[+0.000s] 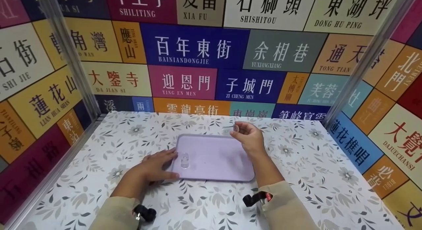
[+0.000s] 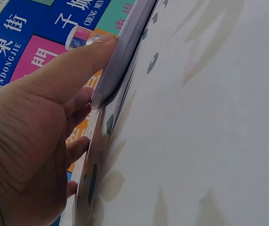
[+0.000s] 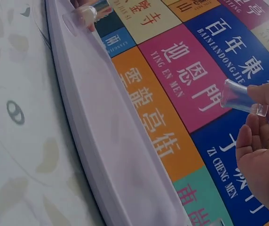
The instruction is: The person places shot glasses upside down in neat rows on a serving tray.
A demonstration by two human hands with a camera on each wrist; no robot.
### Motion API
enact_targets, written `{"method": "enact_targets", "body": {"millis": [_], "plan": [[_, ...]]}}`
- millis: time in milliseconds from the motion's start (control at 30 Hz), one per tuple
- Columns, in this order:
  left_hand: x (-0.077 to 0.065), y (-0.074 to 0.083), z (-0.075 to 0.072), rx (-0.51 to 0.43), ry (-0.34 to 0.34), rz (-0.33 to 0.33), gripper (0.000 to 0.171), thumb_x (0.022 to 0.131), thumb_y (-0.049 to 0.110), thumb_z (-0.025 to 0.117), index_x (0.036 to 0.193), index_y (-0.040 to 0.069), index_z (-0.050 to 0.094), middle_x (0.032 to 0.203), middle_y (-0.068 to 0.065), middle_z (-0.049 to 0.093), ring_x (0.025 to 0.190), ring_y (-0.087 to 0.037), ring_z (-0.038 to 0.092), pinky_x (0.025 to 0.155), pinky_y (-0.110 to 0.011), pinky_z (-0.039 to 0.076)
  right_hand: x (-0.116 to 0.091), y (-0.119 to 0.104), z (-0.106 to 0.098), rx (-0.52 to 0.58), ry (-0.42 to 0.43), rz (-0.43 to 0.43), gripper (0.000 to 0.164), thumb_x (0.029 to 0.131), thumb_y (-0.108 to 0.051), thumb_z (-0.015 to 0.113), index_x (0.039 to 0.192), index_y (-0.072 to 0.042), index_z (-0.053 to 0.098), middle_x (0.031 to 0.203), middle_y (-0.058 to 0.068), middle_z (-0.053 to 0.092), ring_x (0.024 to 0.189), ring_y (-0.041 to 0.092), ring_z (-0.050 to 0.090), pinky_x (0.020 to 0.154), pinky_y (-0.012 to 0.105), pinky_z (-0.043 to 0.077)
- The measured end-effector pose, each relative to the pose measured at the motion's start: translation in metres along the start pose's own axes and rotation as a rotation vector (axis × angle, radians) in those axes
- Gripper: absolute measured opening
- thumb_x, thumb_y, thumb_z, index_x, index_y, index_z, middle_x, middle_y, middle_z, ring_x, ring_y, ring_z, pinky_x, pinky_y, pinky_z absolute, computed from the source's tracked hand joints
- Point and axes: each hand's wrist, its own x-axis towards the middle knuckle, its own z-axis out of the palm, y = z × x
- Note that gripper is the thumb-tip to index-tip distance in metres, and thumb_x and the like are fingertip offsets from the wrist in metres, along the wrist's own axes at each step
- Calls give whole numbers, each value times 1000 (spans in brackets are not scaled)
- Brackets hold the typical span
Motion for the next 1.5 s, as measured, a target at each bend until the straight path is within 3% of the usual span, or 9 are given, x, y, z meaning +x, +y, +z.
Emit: {"method": "enact_targets", "body": {"millis": [167, 300, 600, 767, 1133, 1500], "plan": [[1, 1, -2, -14, 7, -10, 102, 83, 72, 79, 167, 34, 37, 180, 13, 21, 169, -32, 16, 133, -72, 3, -4, 0, 25, 37, -62, -22, 41, 84, 5, 86, 123, -3, 76, 121, 17, 77, 106, 18, 75, 88, 22, 65], [3, 1, -1, -15, 13, -5, 102, 83, 71, 80, 167, 34, 38, 180, 14, 22, 169, -31, 16, 134, -71, 4, -6, 6, 44, 62, -98, -35, 44, 82, 8, 85, 124, 0, 75, 117, 15, 79, 104, 19, 76, 88, 23, 65], [1, 0, 0, -34, 0, -48, 103, 80, 72, 82, 167, 37, 38, 179, 16, 22, 170, -28, 14, 135, -70, 1, -15, 25, 83, -101, -200, -25, 35, 86, -3, 86, 121, -1, 79, 110, 11, 81, 98, 12, 72, 82, 18, 62], [1, 1, 0, -21, -4, -56, 102, 81, 73, 80, 167, 38, 37, 179, 17, 22, 170, -28, 15, 135, -70, 1, -20, 26, 98, -155, -256, -24, 35, 87, -3, 85, 122, -3, 79, 112, 12, 81, 100, 13, 73, 85, 19, 62], [2, 0, 1, 2, 3, -35, 101, 82, 73, 79, 167, 37, 36, 179, 14, 23, 169, -29, 17, 134, -72, 4, -23, 40, 110, -301, -382, -19, 38, 87, -1, 82, 125, -4, 78, 115, 10, 81, 102, 16, 73, 91, 25, 61], [1, 4, -2, 24, -3, -23, 97, 87, 69, 77, 168, 33, 37, 180, 13, 23, 169, -30, 18, 133, -72, 8, -27, 44, 113, -310, -413, 2, 42, 83, 2, 81, 125, -3, 77, 112, 10, 81, 100, 16, 72, 93, 28, 61]]}}
